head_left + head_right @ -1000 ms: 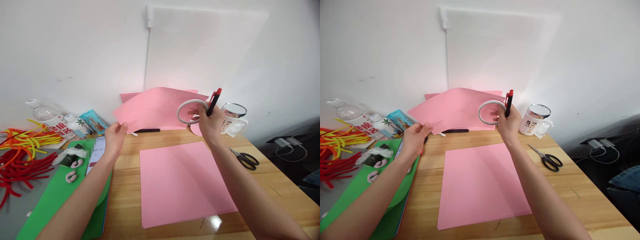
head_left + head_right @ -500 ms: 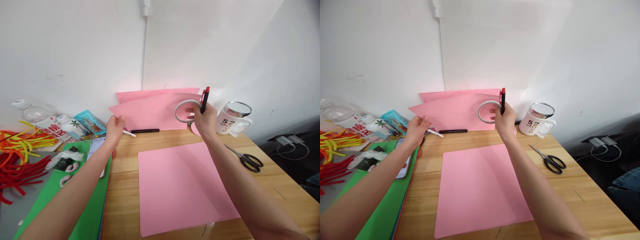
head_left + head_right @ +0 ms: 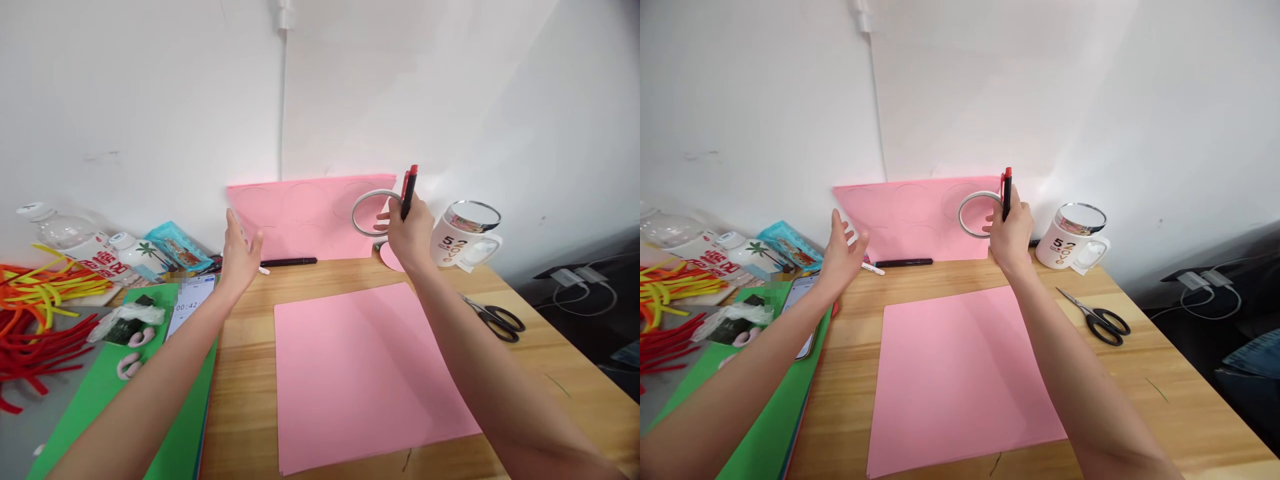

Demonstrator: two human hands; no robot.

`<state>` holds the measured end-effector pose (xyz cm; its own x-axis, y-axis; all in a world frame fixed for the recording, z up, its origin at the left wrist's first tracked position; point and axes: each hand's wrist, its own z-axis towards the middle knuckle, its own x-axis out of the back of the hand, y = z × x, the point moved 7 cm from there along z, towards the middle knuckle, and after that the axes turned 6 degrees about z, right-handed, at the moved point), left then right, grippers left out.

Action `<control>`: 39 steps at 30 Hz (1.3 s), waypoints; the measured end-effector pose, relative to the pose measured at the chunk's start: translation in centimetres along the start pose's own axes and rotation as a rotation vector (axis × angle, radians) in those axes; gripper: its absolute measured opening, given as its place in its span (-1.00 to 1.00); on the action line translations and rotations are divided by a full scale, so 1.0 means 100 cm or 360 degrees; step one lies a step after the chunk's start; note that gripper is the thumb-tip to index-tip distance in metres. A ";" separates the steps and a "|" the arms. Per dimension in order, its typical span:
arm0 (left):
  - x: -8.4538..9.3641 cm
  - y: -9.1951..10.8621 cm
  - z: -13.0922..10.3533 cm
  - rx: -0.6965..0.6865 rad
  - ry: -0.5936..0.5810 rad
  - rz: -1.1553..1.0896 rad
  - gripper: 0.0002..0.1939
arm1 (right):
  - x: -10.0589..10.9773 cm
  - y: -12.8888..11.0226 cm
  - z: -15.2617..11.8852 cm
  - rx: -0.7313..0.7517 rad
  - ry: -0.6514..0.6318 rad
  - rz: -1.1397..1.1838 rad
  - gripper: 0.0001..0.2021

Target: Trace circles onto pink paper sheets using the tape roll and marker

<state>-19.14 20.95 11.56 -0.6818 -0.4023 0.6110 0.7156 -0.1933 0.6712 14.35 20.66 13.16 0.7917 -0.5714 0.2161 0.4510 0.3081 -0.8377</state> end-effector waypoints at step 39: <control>-0.025 -0.018 -0.168 0.0028 -0.0256 0.0058 -0.40 | -0.070 0.002 -0.180 -0.0796 -0.1558 -0.0191 -0.73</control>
<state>-16.18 7.33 1.73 -0.6721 -0.2603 0.6932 0.7384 -0.1648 0.6540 1.53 11.01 2.47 0.8376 0.3399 0.4277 0.5038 -0.1777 -0.8454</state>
